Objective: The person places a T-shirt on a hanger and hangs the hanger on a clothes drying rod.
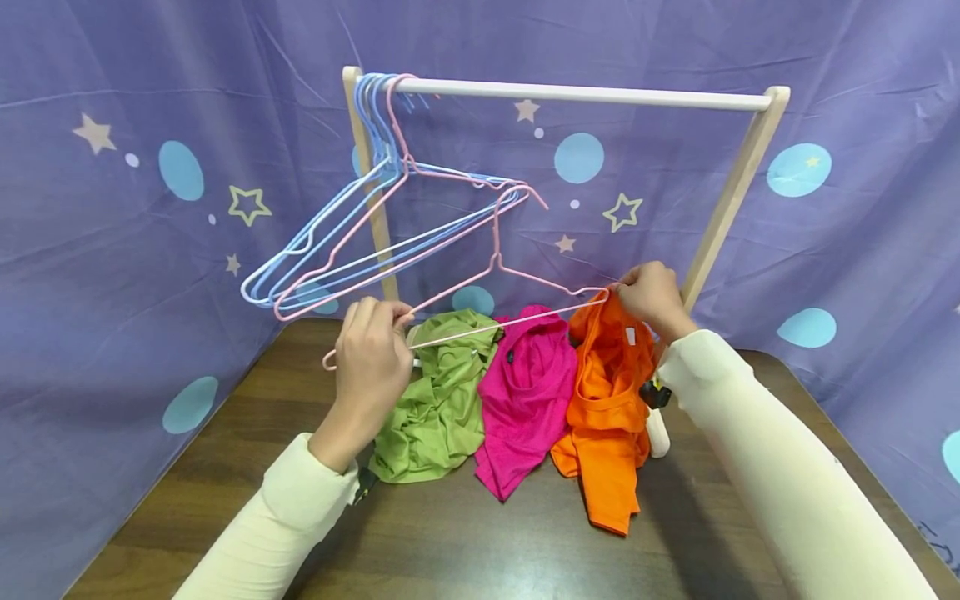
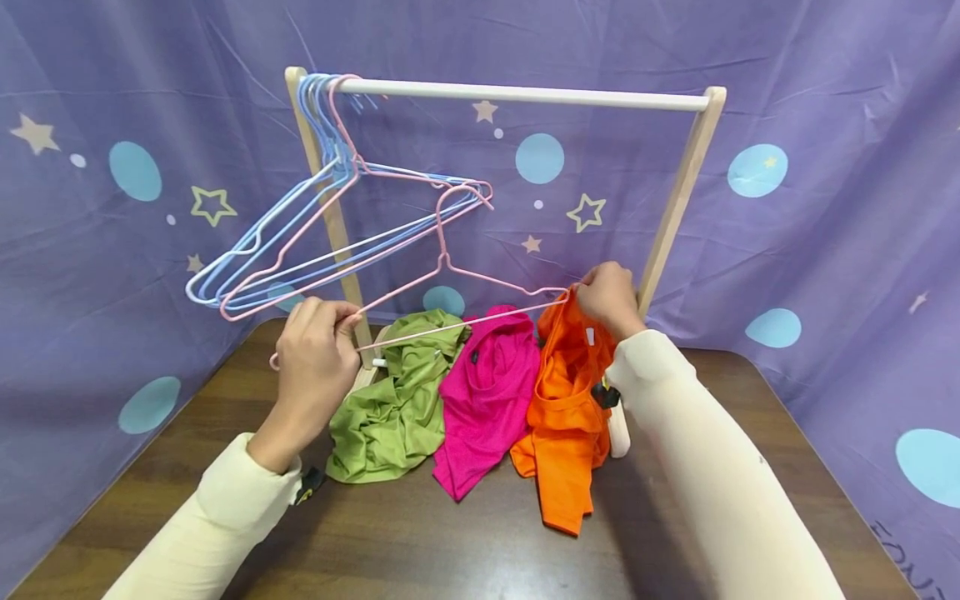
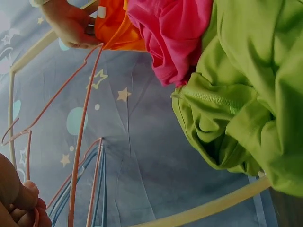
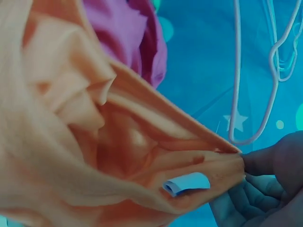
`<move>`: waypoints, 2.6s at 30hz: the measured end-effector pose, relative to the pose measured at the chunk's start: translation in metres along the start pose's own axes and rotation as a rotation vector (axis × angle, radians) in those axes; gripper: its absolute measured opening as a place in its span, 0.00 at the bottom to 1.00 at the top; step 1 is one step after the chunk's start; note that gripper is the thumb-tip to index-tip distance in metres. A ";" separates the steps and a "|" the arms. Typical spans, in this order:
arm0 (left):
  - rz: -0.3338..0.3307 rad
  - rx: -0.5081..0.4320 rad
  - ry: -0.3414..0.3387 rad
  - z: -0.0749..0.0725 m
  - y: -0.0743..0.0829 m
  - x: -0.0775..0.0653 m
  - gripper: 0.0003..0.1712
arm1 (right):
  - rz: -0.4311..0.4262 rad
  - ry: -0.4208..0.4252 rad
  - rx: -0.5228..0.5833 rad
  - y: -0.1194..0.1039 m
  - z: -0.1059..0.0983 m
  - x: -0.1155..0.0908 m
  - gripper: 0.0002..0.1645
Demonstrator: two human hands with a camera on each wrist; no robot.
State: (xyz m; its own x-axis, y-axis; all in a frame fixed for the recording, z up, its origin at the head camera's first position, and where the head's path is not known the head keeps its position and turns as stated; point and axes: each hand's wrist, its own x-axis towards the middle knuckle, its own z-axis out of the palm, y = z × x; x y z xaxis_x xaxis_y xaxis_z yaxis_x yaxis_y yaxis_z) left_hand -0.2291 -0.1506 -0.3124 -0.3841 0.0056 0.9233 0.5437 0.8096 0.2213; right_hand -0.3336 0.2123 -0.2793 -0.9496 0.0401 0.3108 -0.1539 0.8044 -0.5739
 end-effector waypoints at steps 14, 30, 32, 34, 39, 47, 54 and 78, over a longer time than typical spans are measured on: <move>-0.039 -0.007 -0.011 0.011 0.012 -0.008 0.04 | 0.101 0.162 0.091 -0.004 0.009 -0.004 0.15; -0.143 -0.049 -0.054 0.025 0.031 -0.018 0.05 | 0.139 0.399 0.198 -0.015 0.033 -0.005 0.15; -0.169 -0.057 -0.074 0.027 0.033 -0.020 0.04 | 0.150 0.398 0.216 -0.015 0.035 -0.004 0.15; -0.187 -0.066 -0.096 0.029 0.035 -0.020 0.04 | 0.158 0.398 0.221 -0.015 0.037 -0.004 0.14; -0.201 -0.080 -0.120 0.034 0.038 -0.019 0.03 | 0.127 0.349 0.240 -0.014 0.036 -0.006 0.12; -0.245 -0.093 -0.149 0.030 0.034 -0.015 0.02 | -0.152 0.120 0.171 0.000 0.018 -0.008 0.20; -0.284 -0.092 -0.159 0.024 0.030 -0.012 0.02 | -0.490 0.289 0.066 0.015 0.025 -0.001 0.10; -0.238 -0.046 -0.088 0.029 0.028 -0.017 0.04 | -0.984 0.480 -0.264 0.010 0.045 -0.019 0.03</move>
State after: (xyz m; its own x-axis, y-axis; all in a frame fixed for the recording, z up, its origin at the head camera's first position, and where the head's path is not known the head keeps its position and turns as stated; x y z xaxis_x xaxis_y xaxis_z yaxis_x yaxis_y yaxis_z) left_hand -0.2291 -0.1113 -0.3312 -0.5674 -0.1294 0.8132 0.4628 0.7667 0.4449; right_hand -0.3293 0.1929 -0.3249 -0.2354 -0.5030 0.8316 -0.6612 0.7100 0.2423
